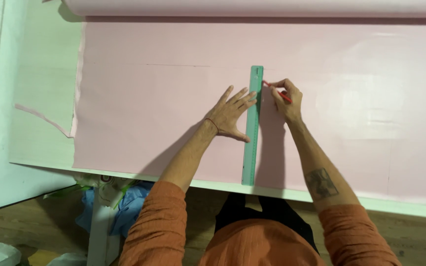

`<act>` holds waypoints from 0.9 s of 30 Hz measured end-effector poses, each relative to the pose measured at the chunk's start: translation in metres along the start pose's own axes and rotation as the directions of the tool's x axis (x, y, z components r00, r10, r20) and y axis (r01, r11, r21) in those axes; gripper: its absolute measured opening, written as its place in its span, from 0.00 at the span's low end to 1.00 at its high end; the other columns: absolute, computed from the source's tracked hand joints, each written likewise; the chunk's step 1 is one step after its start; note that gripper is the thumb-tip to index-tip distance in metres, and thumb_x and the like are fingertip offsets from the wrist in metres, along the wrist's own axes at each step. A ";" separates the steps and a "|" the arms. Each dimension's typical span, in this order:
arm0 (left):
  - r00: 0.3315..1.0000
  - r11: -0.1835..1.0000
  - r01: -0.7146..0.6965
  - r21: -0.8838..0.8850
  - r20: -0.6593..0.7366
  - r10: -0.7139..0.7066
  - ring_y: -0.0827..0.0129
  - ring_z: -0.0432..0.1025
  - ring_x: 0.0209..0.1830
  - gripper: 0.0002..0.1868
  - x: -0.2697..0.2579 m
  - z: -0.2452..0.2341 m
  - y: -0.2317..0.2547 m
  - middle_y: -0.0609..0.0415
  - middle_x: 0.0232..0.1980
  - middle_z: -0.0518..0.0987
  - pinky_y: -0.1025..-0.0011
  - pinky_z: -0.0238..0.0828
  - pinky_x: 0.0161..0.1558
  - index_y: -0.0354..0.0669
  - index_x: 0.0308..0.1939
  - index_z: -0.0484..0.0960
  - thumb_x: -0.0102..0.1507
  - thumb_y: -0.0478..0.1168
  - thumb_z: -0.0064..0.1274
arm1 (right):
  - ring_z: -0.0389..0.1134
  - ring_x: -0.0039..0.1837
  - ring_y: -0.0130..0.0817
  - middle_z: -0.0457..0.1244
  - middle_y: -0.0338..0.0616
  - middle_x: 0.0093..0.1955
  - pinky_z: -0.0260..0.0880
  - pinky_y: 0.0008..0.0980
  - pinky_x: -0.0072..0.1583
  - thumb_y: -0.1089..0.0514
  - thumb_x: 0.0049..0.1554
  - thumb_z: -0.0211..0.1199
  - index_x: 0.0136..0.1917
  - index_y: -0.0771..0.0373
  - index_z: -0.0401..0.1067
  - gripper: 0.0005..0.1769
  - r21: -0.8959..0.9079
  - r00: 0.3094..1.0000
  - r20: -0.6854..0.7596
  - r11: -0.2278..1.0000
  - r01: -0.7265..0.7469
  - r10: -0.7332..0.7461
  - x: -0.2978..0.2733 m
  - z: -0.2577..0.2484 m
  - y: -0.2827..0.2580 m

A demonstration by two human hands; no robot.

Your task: Measuring, marking, and cutting a rectangular piece of pink leather from a large roll.

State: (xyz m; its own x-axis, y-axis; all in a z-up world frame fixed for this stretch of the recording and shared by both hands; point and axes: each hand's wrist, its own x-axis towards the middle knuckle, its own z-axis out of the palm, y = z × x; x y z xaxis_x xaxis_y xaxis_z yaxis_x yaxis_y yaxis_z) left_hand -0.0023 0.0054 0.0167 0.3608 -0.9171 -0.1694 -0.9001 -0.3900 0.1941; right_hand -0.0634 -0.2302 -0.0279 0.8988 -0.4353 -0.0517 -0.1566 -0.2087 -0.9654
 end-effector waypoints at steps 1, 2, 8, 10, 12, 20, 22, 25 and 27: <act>1.000 1.000 -0.012 -0.001 -0.001 0.012 0.62 0.36 0.84 0.73 0.001 0.001 -0.001 0.55 0.84 0.46 0.45 0.23 0.79 0.48 0.79 0.53 0.43 0.90 0.48 | 0.63 0.28 0.20 0.68 0.41 0.34 0.60 0.21 0.29 0.61 0.65 0.61 0.52 0.66 0.74 0.06 -0.004 1.000 -0.011 1.000 -0.003 0.003 -0.018 -0.007 0.000; 1.000 1.000 -0.017 0.005 -0.018 0.017 0.61 0.37 0.84 0.73 0.002 0.002 -0.002 0.55 0.84 0.46 0.45 0.22 0.79 0.49 0.79 0.53 0.42 0.90 0.47 | 0.61 0.28 0.19 0.70 0.44 0.36 0.58 0.22 0.29 0.61 0.63 0.61 0.50 0.67 0.75 0.06 -0.082 0.998 0.059 0.996 0.028 -0.023 -0.036 -0.014 0.001; 0.997 0.999 -0.034 -0.028 -0.064 0.032 0.60 0.38 0.84 0.73 0.001 0.005 -0.002 0.54 0.84 0.47 0.45 0.22 0.79 0.47 0.79 0.53 0.44 0.90 0.46 | 0.59 0.28 0.21 0.70 0.47 0.37 0.56 0.24 0.30 0.59 0.63 0.58 0.53 0.63 0.78 0.10 -0.217 0.939 0.297 0.970 -0.112 0.175 -0.210 -0.038 -0.016; 0.998 0.999 -0.023 -0.023 -0.061 0.022 0.60 0.38 0.84 0.72 0.001 0.003 -0.004 0.54 0.84 0.47 0.45 0.22 0.80 0.47 0.79 0.53 0.45 0.90 0.46 | 0.57 0.28 0.23 0.70 0.46 0.37 0.55 0.25 0.29 0.56 0.66 0.53 0.54 0.60 0.79 0.13 -0.200 0.890 0.352 0.952 -0.231 0.290 -0.261 -0.041 -0.019; 0.997 0.999 -0.019 -0.050 -0.071 0.015 0.60 0.38 0.83 0.74 -0.002 0.004 -0.002 0.54 0.83 0.47 0.46 0.22 0.79 0.47 0.79 0.53 0.43 0.91 0.45 | 0.71 0.36 0.22 0.74 0.43 0.42 0.71 0.23 0.35 0.57 0.60 0.65 0.48 0.64 0.76 0.08 -0.239 0.909 0.376 0.967 -0.092 0.179 -0.305 -0.042 -0.013; 0.997 0.997 0.069 0.040 -0.030 -0.068 0.61 0.38 0.83 0.73 -0.027 -0.002 0.015 0.56 0.83 0.46 0.42 0.24 0.77 0.48 0.79 0.53 0.44 0.93 0.39 | 0.72 0.49 0.34 0.65 0.52 0.53 0.79 0.30 0.42 0.65 0.64 0.53 0.60 0.66 0.70 0.12 0.057 0.983 0.037 0.982 -0.182 0.180 -0.311 -0.061 -0.047; 0.992 0.988 0.124 0.093 -0.044 -0.120 0.60 0.38 0.83 0.73 -0.044 0.004 0.007 0.56 0.83 0.46 0.41 0.26 0.77 0.48 0.79 0.53 0.44 0.94 0.37 | 0.72 0.60 0.34 0.59 0.51 0.65 0.82 0.31 0.48 0.67 0.66 0.50 0.60 0.67 0.69 0.12 0.115 0.999 -0.005 0.993 0.038 -0.038 -0.303 -0.061 -0.044; 0.948 0.950 0.304 0.065 -0.123 -0.294 0.57 0.41 0.81 0.64 -0.087 0.038 0.002 0.58 0.82 0.51 0.34 0.28 0.74 0.52 0.78 0.57 0.51 0.89 0.36 | 0.68 0.68 0.40 0.57 0.54 0.71 0.76 0.35 0.58 0.69 0.67 0.49 0.63 0.68 0.70 0.14 -0.025 0.992 0.049 0.993 0.119 -0.117 -0.311 -0.067 -0.030; 0.826 0.845 0.534 0.025 -0.226 -0.516 0.54 0.46 0.82 0.51 -0.118 0.060 -0.008 0.54 0.81 0.58 0.33 0.31 0.77 0.52 0.80 0.60 0.64 0.80 0.35 | 0.67 0.67 0.46 0.62 0.55 0.67 0.76 0.38 0.60 0.69 0.59 0.58 0.59 0.67 0.73 0.15 -0.391 0.973 0.103 0.891 0.232 -0.208 -0.307 -0.068 -0.027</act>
State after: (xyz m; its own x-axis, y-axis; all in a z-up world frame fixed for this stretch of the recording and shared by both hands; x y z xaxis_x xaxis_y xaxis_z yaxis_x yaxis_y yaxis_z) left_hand -0.0522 0.1217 -0.0226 0.8177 -0.5752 -0.0221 -0.5737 -0.8176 0.0489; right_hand -0.3629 -0.1505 0.0314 0.9490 -0.2898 0.1241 -0.0914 -0.6295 -0.7716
